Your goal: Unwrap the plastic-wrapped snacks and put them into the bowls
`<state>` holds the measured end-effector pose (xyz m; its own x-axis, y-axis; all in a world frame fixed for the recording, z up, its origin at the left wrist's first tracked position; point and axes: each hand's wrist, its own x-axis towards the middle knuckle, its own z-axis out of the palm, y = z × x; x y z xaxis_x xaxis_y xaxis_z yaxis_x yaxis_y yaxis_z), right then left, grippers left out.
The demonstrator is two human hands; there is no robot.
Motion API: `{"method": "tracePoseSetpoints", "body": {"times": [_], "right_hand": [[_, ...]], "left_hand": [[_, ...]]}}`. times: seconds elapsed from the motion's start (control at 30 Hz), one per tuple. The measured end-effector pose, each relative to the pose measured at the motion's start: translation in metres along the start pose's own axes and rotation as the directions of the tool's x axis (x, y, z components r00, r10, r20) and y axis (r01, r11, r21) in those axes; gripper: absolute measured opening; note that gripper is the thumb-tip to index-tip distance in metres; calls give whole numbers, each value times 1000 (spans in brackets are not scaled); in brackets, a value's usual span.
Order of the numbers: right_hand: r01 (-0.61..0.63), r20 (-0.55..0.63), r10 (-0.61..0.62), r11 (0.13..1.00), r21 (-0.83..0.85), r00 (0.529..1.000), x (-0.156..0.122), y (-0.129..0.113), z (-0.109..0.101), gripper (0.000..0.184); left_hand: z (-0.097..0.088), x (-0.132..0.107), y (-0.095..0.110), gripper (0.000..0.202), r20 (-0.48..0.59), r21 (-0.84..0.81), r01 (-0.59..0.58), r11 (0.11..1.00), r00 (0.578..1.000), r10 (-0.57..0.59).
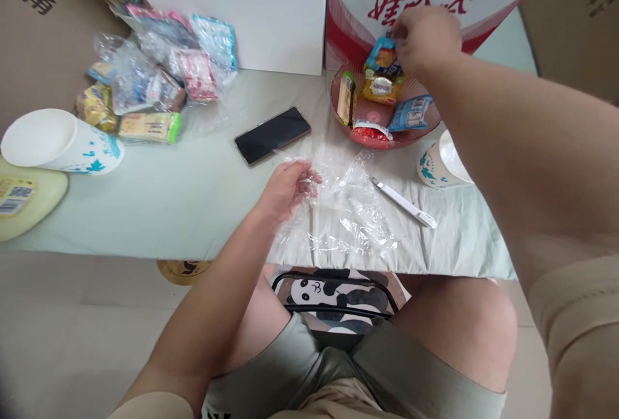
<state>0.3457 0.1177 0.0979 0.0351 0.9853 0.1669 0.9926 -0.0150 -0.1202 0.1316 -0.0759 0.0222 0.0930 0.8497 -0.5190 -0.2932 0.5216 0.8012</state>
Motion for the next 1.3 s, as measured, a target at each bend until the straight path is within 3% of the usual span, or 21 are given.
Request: {"method": "tracePoseSetpoints", "body": {"times": [0.1,0.2,0.27,0.37,0.43,0.5,0.6,0.73,0.93,1.0,1.07,1.17,1.3], "right_hand": [[69,-33,-69,998,-13,997,1,3,-3,39],[134,-144,-120,987,91,982,-16,6,-12,39],[226,-280,-169,956,185,945,-46,9,-16,38],[383,-468,-189,849,364,863,-124,13,-8,30],[427,-418,-236,783,453,877,-183,16,8,22],[450,-242,-381,727,518,893,-231,17,29,22],[485,-67,-532,704,519,844,-268,20,56,31],[476,47,-549,761,441,834,-271,29,68,45],[447,127,-499,843,299,857,-273,33,65,55],[446,130,-494,850,281,860,-273,31,62,56],[435,132,-483,856,280,866,-272,30,59,56],[388,138,-440,873,295,887,-268,32,53,54],[321,142,-372,902,288,917,-265,34,54,51]], "left_hand": [[1,1,0,17,8,4,2,1000,1000,-2],[2,0,1,18,-2,15,-2,1000,1000,2],[2,-2,2,19,-26,12,4,1000,1000,-4],[2,-3,3,21,-49,15,16,1000,999,-15],[1,-1,2,22,-63,61,6,998,998,-2],[0,1,-1,22,-83,134,-28,991,996,40],[-2,3,-4,16,-93,230,-132,964,983,157],[-10,0,1,11,-84,288,-148,946,980,179],[-30,-9,8,28,15,350,-222,910,973,231],[-33,-10,7,25,19,355,-259,898,963,270],[-34,-8,8,19,-61,320,-326,890,930,363],[-32,-5,12,23,-271,254,-373,892,858,436],[-32,1,14,15,-404,303,-183,935,864,300]]}}
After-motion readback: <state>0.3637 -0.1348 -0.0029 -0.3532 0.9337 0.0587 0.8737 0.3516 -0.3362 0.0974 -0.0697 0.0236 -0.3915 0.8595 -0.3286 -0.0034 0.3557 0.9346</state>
